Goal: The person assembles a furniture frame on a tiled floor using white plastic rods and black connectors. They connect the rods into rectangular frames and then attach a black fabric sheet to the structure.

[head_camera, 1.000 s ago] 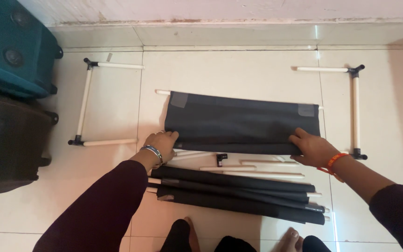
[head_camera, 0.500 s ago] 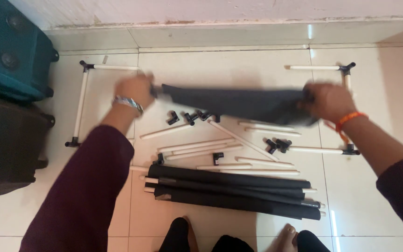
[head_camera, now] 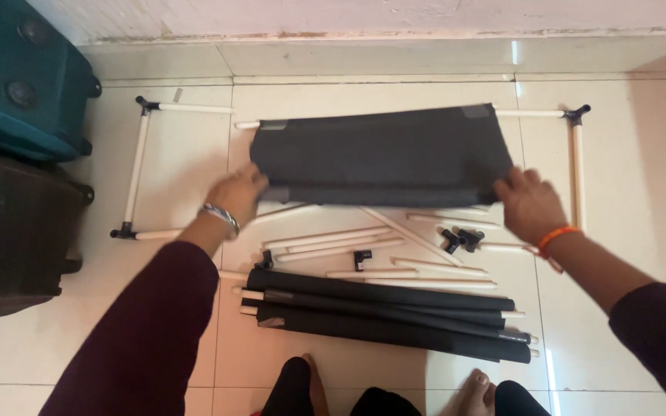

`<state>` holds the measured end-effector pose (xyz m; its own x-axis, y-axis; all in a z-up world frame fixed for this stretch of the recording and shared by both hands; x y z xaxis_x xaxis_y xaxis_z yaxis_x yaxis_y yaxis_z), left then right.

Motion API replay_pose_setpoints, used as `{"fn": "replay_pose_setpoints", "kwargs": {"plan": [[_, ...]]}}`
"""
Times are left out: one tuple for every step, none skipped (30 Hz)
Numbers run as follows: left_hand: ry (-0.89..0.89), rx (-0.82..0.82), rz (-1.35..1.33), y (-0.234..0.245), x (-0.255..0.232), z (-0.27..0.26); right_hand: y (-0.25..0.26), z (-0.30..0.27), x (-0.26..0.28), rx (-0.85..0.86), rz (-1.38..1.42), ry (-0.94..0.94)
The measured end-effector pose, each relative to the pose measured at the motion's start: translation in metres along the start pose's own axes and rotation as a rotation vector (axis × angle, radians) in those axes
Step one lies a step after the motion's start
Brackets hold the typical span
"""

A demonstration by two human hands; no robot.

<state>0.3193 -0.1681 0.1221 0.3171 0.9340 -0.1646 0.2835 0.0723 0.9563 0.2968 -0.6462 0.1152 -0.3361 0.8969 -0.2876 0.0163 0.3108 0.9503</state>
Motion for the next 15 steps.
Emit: {"fn": "replay_pose_setpoints", "kwargs": {"plan": [[0.02,0.114,-0.024,-0.019,0.0,-0.007,-0.011,-0.003,0.006,0.061,-0.006,0.01],[0.042,0.228,-0.05,-0.037,0.0,-0.014,-0.021,-0.007,0.012,0.123,-0.013,0.021],[0.078,0.308,-0.065,-0.05,0.001,-0.019,-0.03,-0.011,0.017,0.185,-0.02,0.032],[0.113,0.389,-0.079,-0.061,0.003,-0.023,-0.036,-0.015,0.02,0.22,0.008,0.028],[0.148,0.47,-0.092,-0.07,0.005,-0.028,-0.041,-0.02,0.022,0.255,0.036,0.023],[0.14,0.496,-0.108,-0.074,0.004,-0.031,-0.046,-0.023,0.024,0.291,0.065,0.021],[0.131,0.521,-0.123,-0.077,0.005,-0.034,-0.053,-0.027,0.028,0.364,0.065,0.056],[0.121,0.547,-0.138,-0.079,0.004,-0.036,-0.059,-0.031,0.031,0.436,0.066,0.09],[0.148,0.608,-0.142,-0.085,0.004,-0.039,-0.065,-0.036,0.033,0.509,0.067,0.124],[0.175,0.67,-0.146,-0.09,0.004,-0.043,-0.068,-0.038,0.034,0.531,0.103,0.133],[0.202,0.731,-0.15,-0.095,0.005,-0.047,-0.07,-0.042,0.035,0.553,0.14,0.142],[0.216,0.755,-0.173,-0.097,0.005,-0.05,-0.072,-0.045,0.035,0.576,0.177,0.15],[0.229,0.778,-0.197,-0.099,0.005,-0.053,-0.072,-0.048,0.035,0.577,0.221,0.17],[0.242,0.801,-0.219,-0.1,0.006,-0.055,-0.072,-0.05,0.035,0.577,0.265,0.19],[0.217,0.808,-0.222,-0.101,0.005,-0.054,-0.071,-0.053,0.034,0.577,0.309,0.209]]}}
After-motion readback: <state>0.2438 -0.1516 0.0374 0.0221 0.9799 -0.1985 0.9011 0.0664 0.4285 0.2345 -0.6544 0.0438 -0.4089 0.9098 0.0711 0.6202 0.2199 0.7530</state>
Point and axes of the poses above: each hand's wrist, its own z-axis towards the middle knuckle, its own y-axis out of the back of the hand, x = y × z, the point moved 8 cm from there along z, towards the middle knuckle, and after that the axes turned 6 degrees about -z, right-handed, at the moved point
